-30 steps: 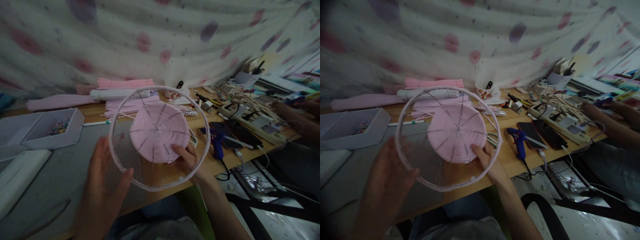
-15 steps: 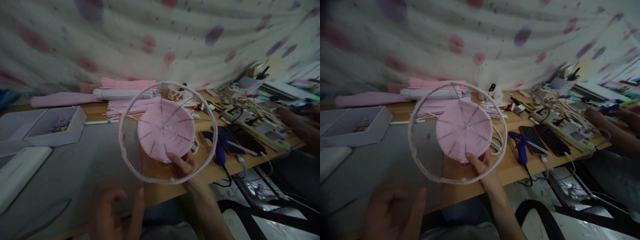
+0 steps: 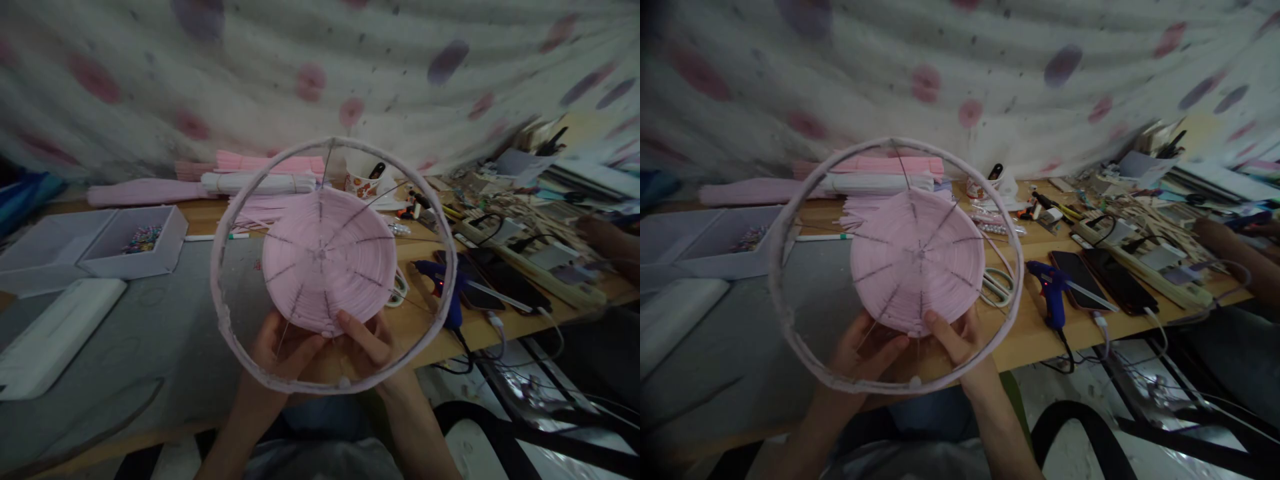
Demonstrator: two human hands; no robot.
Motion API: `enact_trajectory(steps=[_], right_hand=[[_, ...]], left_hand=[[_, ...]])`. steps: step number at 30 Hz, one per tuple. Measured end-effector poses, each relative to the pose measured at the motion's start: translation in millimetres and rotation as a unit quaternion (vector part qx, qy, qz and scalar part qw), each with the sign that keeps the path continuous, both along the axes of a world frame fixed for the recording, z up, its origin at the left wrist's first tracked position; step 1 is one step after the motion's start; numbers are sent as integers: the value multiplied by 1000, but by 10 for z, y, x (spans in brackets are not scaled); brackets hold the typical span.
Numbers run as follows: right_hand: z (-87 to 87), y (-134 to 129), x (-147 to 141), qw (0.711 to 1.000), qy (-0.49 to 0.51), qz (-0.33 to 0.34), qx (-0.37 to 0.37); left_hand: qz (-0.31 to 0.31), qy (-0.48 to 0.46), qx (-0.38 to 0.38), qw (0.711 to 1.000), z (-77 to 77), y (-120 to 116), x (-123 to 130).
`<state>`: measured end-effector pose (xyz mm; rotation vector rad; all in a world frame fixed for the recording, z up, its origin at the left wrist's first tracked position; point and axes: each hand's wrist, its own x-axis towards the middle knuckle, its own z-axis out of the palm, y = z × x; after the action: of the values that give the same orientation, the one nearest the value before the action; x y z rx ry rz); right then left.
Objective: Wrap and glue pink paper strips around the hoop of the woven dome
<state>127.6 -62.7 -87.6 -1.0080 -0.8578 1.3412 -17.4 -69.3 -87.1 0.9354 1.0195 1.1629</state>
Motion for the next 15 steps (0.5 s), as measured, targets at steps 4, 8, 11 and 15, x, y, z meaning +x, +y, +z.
enact_trajectory(steps=[4,8,11,15], right_hand=[[71,-32,-4,999,0,34,0],[98,-43,2,998,-58,39,-10],[60,-38,-14,998,-62,20,-17],[-11,-29,-18,999,-22,16,-23]], left_hand=[[79,6,-3,997,59,-45,32],[101,46,-8,994,84,-88,71],[112,63,-4,992,85,-107,95],[82,23,35,996,35,-123,83]])
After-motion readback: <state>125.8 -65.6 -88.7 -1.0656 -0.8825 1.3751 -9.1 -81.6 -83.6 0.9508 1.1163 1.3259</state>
